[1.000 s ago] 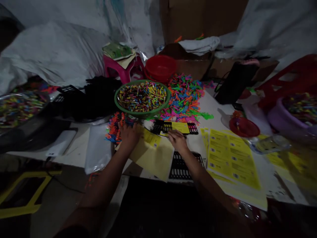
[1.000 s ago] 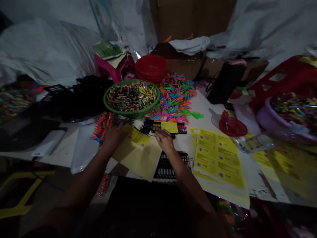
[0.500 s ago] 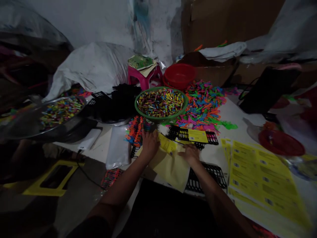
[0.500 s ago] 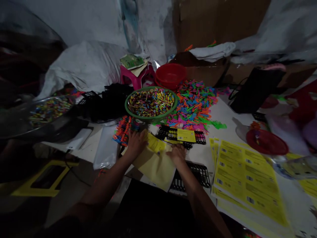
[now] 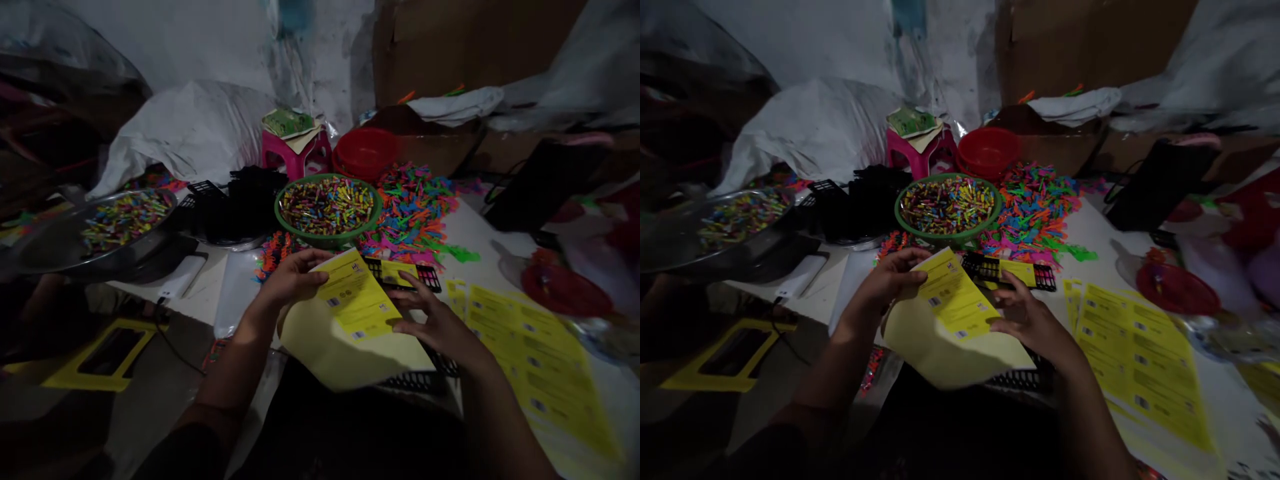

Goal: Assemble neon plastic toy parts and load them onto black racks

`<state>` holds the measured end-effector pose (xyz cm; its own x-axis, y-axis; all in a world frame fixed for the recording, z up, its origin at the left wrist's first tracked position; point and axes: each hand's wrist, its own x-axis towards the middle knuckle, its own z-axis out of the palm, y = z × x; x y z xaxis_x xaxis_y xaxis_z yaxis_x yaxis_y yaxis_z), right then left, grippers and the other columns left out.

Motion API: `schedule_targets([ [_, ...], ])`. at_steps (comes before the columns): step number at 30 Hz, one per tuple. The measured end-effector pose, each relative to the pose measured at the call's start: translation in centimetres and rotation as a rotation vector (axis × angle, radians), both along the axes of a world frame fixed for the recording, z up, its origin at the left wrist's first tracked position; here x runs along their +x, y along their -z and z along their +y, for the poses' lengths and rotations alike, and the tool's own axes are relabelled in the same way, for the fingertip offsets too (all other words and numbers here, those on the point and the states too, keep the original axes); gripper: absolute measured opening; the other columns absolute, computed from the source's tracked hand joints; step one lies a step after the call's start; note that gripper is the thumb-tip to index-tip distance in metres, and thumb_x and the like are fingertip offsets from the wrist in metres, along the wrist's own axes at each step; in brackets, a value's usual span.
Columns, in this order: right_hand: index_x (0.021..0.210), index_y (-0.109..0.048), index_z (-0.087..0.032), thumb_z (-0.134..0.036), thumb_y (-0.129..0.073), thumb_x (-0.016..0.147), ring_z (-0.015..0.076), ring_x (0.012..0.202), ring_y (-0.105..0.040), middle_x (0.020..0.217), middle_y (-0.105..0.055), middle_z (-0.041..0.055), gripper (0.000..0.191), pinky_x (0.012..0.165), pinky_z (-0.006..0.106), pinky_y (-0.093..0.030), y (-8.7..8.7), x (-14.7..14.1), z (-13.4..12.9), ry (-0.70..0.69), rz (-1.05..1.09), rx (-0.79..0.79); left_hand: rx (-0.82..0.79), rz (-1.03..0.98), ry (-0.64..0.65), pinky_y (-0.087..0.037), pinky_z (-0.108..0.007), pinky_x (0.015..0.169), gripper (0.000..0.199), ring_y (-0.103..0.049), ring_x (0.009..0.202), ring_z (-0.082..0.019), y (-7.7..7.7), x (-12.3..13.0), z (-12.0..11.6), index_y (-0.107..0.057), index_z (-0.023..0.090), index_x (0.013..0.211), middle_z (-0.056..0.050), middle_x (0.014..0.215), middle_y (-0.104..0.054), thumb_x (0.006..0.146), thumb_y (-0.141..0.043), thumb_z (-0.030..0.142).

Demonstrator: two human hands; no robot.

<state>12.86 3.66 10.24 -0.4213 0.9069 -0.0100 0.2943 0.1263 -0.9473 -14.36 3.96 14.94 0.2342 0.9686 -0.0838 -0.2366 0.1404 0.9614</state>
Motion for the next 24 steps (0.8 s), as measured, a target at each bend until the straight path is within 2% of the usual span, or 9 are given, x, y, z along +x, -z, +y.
schedule_targets([
  [2,0.136,-0.026,-0.031,-0.036,-0.072,0.064,0.0201,0.087,-0.064,0.104,-0.065,0.0041,0.086,0.071,0.033,-0.054,-1.0,-0.4,-1.3,-0.038,0.109,-0.063,-0.036,0.017,0.014,-0.046,-0.025,0.06,0.033,-0.059,0.063,-0.013,0.1,0.9,0.3,-0.059,0.014,0.086,-0.002,0.075,-0.063,0.059,-0.072,0.027],
  [5,0.128,-0.041,-0.033,-0.036,-0.068,0.069,0.0172,0.08,-0.065,0.107,-0.064,0.0016,0.065,0.065,0.029,-0.055,-0.7,-1.3,-2.6,-0.053,0.231,-0.109,-0.065,0.193,0.084,-0.041,-0.021,0.051,0.029,-0.054,0.055,-0.01,1.0,2.6,1.0,-0.058,0.013,0.078,0.0,0.066,-0.06,0.067,-0.065,0.038],
  [7,0.12,-0.052,-0.03,-0.034,-0.068,0.069,0.0157,0.082,-0.065,0.11,-0.063,0.0007,0.054,0.067,0.026,-0.054,-0.1,-1.5,-3.0,-0.062,0.243,-0.066,-0.04,0.36,0.16,-0.035,-0.019,0.046,0.03,-0.048,0.05,-0.008,1.5,3.3,1.5,-0.058,0.012,0.076,0.001,0.06,-0.056,0.068,-0.063,0.04],
  [9,0.115,-0.056,-0.028,-0.032,-0.068,0.069,0.0134,0.078,-0.065,0.101,-0.067,-0.0003,0.048,0.065,0.024,-0.054,0.3,-1.4,-3.1,-0.088,0.209,-0.026,0.02,0.484,0.248,-0.032,-0.018,0.044,0.029,-0.044,0.048,-0.007,1.6,3.7,1.9,-0.058,0.012,0.073,0.003,0.058,-0.053,0.067,-0.062,0.04],
  [13,0.098,-0.066,-0.025,-0.029,-0.069,0.068,0.0119,0.069,-0.065,0.081,-0.07,-0.002,0.03,0.063,0.021,-0.053,0.0,-1.0,-3.3,-0.032,0.125,0.117,0.155,0.555,0.431,-0.033,-0.018,0.048,0.026,-0.045,0.054,-0.008,1.7,4.5,2.1,-0.059,0.012,0.071,0.002,0.06,-0.053,0.069,-0.058,0.038],
  [16,0.086,-0.07,-0.025,-0.027,-0.069,0.069,0.0131,0.071,-0.066,0.081,-0.071,-0.002,0.017,0.067,0.022,-0.053,0.0,-1.0,-4.0,0.06,0.109,0.25,0.167,0.588,0.39,-0.035,-0.019,0.051,0.025,-0.047,0.057,-0.01,2.6,5.0,1.8,-0.059,0.012,0.072,0.001,0.062,-0.055,0.068,-0.057,0.037],
  [20,0.089,-0.07,-0.03,-0.022,-0.064,0.075,0.0118,0.071,-0.066,0.083,-0.071,-0.0029,0.017,0.066,0.022,-0.053,1.0,-1.5,-5.4,0.133,0.098,0.389,0.104,0.62,0.248,-0.034,-0.02,0.049,0.025,-0.046,0.054,-0.01,4.5,4.5,1.2,-0.059,0.012,0.074,0.001,0.061,-0.055,0.071,-0.053,0.037],
  [22,0.089,-0.07,-0.031,-0.02,-0.061,0.078,0.0115,0.075,-0.065,0.086,-0.07,-0.0022,0.018,0.067,0.023,-0.053,1.4,-2.1,-6.2,0.128,0.063,0.449,0.157,0.703,0.203,-0.034,-0.02,0.049,0.025,-0.046,0.054,-0.01,5.1,3.7,0.9,-0.059,0.012,0.074,0.001,0.062,-0.055,0.073,-0.051,0.036],
  [24,0.087,-0.069,-0.034,-0.018,-0.061,0.077,0.0135,0.087,-0.062,0.096,-0.067,-0.0011,0.02,0.075,0.028,-0.051,1.2,-2.6,-7.3,0.151,-0.002,0.527,0.243,0.835,0.208,-0.034,-0.02,0.05,0.025,-0.047,0.056,-0.011,5.4,2.7,0.8,-0.06,0.013,0.074,0.001,0.062,-0.056,0.074,-0.05,0.036],
])
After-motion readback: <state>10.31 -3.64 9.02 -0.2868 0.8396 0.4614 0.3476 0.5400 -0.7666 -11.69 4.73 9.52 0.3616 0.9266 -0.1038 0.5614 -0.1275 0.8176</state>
